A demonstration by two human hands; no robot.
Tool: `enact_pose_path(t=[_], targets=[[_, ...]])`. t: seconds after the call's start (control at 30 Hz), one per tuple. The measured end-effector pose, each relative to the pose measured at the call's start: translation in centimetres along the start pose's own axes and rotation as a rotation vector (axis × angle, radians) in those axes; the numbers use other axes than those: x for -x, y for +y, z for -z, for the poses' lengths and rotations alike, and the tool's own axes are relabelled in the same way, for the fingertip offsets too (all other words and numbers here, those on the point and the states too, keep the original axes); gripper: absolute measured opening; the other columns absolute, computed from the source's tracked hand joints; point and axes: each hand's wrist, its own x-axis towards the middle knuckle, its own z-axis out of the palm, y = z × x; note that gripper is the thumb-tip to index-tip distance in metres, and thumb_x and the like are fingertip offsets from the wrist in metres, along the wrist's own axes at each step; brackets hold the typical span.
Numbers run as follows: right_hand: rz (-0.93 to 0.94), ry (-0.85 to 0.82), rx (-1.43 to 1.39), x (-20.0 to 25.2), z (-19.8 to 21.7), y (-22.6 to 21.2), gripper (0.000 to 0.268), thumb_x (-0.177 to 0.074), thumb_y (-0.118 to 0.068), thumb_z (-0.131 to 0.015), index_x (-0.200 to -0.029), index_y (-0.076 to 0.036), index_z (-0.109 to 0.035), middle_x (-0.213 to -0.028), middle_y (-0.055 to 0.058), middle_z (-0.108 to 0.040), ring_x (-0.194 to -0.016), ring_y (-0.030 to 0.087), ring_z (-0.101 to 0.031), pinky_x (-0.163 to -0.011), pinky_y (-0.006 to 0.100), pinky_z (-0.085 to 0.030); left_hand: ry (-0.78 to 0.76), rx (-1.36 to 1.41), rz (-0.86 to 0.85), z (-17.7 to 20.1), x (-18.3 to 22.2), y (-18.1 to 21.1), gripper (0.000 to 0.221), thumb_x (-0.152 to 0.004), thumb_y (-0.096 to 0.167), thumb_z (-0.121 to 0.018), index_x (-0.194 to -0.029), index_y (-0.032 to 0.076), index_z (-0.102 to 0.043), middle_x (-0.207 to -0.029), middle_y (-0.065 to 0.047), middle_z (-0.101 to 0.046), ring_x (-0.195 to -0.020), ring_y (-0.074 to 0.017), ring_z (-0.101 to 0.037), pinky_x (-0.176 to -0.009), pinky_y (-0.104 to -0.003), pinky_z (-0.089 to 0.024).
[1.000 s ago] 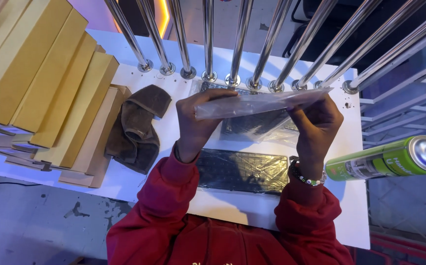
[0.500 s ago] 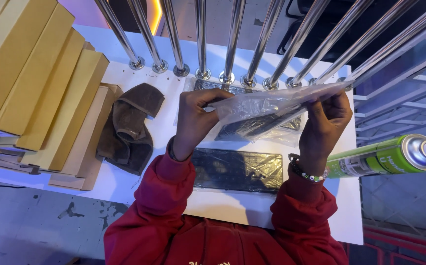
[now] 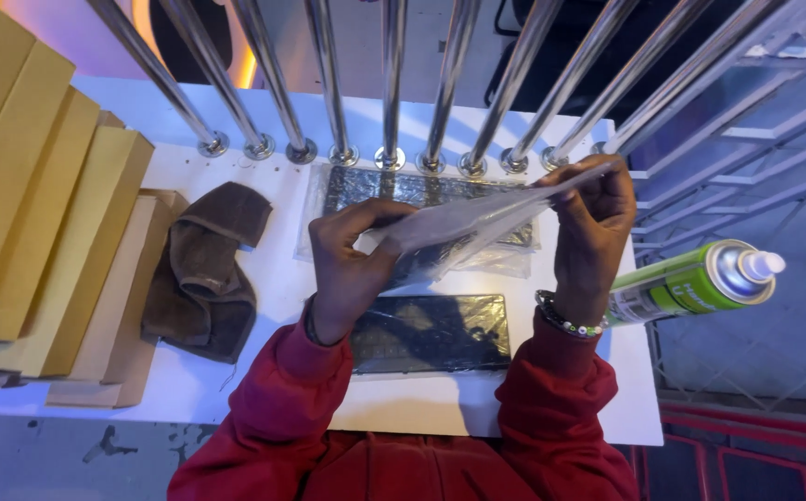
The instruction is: The person removes keyboards from plastic sleeves on a desk, then walks to a shelving unit to place a keyboard and retrieves another one in a sleeve.
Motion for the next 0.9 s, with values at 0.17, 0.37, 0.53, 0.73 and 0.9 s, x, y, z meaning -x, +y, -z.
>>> enact_pose_path(t=[0.17,0.37,0.53,0.73,0.9], targets=[[0.008,0.037,-0.065,-0.2,-0.5,0.3,0.031,-0.093,-0.016,-0.073,-0.11,-0.005,-0.049,-0.089,0.022,-0.069,-0.083,0.029,-0.076,-0.081,0.038,-0.063,-0.027,0.018,0.054,-0.4,0.2,0.6,0.008,-0.089,0.013,-0.078,-0.09,0.005,-0.076,-0.078,-0.014,-0.075,-0.084,-0.0266,-0.074,-0.072,-0.04,-0.059],[-0.001,-0.08,-0.077,0.2,-0.6,-0.3,0.033,-0.08,-0.004,-0.079,-0.103,0.003,-0.057,-0.084,0.028,-0.069,-0.079,0.033,-0.075,-0.076,0.037,-0.061,-0.009,-0.14,-0.052,-1.0,0.2,1.2,0.016,-0.09,0.015,-0.079,-0.095,0.003,-0.07,-0.084,-0.016,-0.071,-0.082,-0.0319,-0.074,-0.072,-0.04,-0.057],[-0.02,-0.118,-0.058,0.6,-1.1,-1.8,0.021,-0.077,0.003,-0.078,-0.09,0.007,-0.062,-0.081,0.029,-0.067,-0.077,0.034,-0.074,-0.073,0.035,-0.059,0.004,-0.09,-0.064,-0.9,0.3,2.1,0.019,-0.086,0.013,-0.084,-0.097,0.003,-0.072,-0.085,-0.014,-0.073,-0.079,-0.0282,-0.074,-0.074,-0.04,-0.058],[0.013,-0.085,0.086,1.3,-2.2,-3.3,0.026,-0.076,0.0,-0.083,-0.094,0.009,-0.066,-0.08,0.026,-0.069,-0.075,0.029,-0.073,-0.073,0.033,-0.059,0.031,-0.134,-0.09,-1.0,1.3,2.9,0.02,-0.085,0.014,-0.084,-0.098,0.002,-0.076,-0.083,-0.012,-0.075,-0.075,-0.0271,-0.075,-0.073,-0.036,-0.06],[0.026,-0.046,0.134,1.9,-3.0,-4.1,0.026,-0.082,-0.009,-0.083,-0.098,0.003,-0.067,-0.089,0.019,-0.07,-0.077,0.025,-0.075,-0.075,0.032,-0.06,0.044,-0.153,-0.318,-1.6,1.1,3.6,0.004,-0.094,0.003,-0.073,-0.092,0.001,-0.075,-0.076,-0.014,-0.073,-0.059,-0.027,-0.069,-0.06,-0.034,-0.059]])
